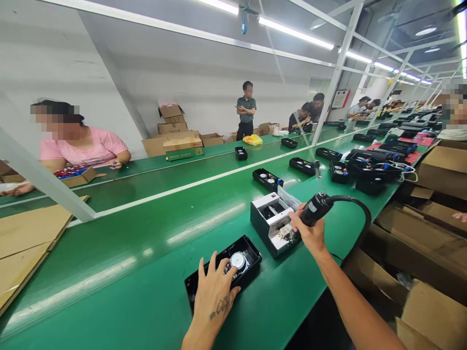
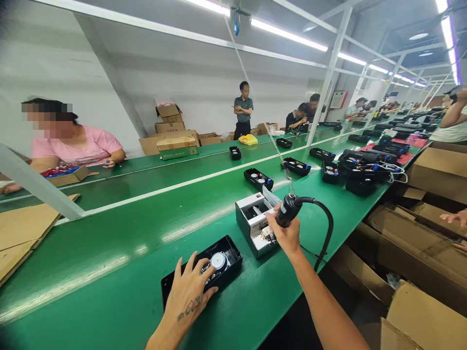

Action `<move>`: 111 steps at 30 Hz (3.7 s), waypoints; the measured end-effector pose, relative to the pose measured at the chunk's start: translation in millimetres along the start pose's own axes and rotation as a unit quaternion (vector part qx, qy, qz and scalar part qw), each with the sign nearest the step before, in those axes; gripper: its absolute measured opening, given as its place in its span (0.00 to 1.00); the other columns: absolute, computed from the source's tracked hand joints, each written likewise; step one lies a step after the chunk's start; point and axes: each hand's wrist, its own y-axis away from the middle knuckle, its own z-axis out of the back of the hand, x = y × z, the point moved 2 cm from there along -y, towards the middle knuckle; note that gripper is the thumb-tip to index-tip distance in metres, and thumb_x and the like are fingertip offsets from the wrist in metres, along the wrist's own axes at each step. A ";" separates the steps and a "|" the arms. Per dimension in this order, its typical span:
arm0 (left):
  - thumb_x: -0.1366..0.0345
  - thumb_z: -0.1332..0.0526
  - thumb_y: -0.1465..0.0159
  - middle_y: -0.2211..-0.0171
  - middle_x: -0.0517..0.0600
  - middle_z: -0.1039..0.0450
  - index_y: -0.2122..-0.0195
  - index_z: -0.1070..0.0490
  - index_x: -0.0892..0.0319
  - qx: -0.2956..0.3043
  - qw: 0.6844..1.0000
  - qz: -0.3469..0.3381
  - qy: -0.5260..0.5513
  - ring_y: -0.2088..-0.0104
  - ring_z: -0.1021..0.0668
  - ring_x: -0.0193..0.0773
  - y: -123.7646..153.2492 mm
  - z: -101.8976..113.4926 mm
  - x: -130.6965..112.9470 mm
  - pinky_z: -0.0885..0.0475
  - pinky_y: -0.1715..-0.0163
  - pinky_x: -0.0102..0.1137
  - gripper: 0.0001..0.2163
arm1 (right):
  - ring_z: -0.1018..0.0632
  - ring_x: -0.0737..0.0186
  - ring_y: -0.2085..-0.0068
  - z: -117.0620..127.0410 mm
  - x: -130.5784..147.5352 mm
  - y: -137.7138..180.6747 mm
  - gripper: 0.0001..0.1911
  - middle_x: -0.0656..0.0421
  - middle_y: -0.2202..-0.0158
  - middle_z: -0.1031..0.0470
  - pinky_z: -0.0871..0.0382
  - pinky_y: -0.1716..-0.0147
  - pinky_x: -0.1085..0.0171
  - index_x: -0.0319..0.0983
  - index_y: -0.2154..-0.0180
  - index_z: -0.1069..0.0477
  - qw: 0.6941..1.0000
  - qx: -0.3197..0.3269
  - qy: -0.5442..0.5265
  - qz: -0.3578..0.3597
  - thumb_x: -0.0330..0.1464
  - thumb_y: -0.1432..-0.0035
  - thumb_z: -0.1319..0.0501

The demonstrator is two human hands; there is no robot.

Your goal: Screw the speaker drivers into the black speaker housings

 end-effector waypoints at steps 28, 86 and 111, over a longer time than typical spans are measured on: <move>0.61 0.35 0.28 0.67 0.46 0.15 0.57 0.18 0.48 -0.213 0.957 -0.072 0.182 0.47 0.15 0.53 -10.0 -2.5 -40.3 0.22 0.43 0.67 0.05 | 0.40 0.72 0.83 -43.2 61.1 54.5 0.08 0.71 0.81 0.40 0.44 0.79 0.66 0.44 0.59 0.28 0.909 0.079 -0.397 -0.095 0.36 0.37 0.31; 0.76 0.28 0.44 0.51 0.45 0.21 0.62 0.18 0.50 -0.079 0.991 0.095 0.045 0.32 0.33 0.63 2.2 -12.5 -29.8 0.37 0.31 0.63 0.13 | 0.38 0.71 0.81 -95.9 14.5 92.8 0.09 0.72 0.78 0.37 0.39 0.79 0.67 0.47 0.55 0.35 0.927 0.219 -0.303 -0.027 0.36 0.30 0.35; 0.73 0.30 0.39 0.54 0.44 0.19 0.60 0.17 0.46 -0.086 0.983 0.113 0.115 0.31 0.34 0.63 3.3 -20.0 -29.5 0.39 0.32 0.62 0.12 | 0.27 0.65 0.72 -99.4 14.1 107.4 0.08 0.64 0.71 0.31 0.29 0.71 0.61 0.45 0.62 0.32 0.955 0.260 -0.142 0.027 0.35 0.35 0.33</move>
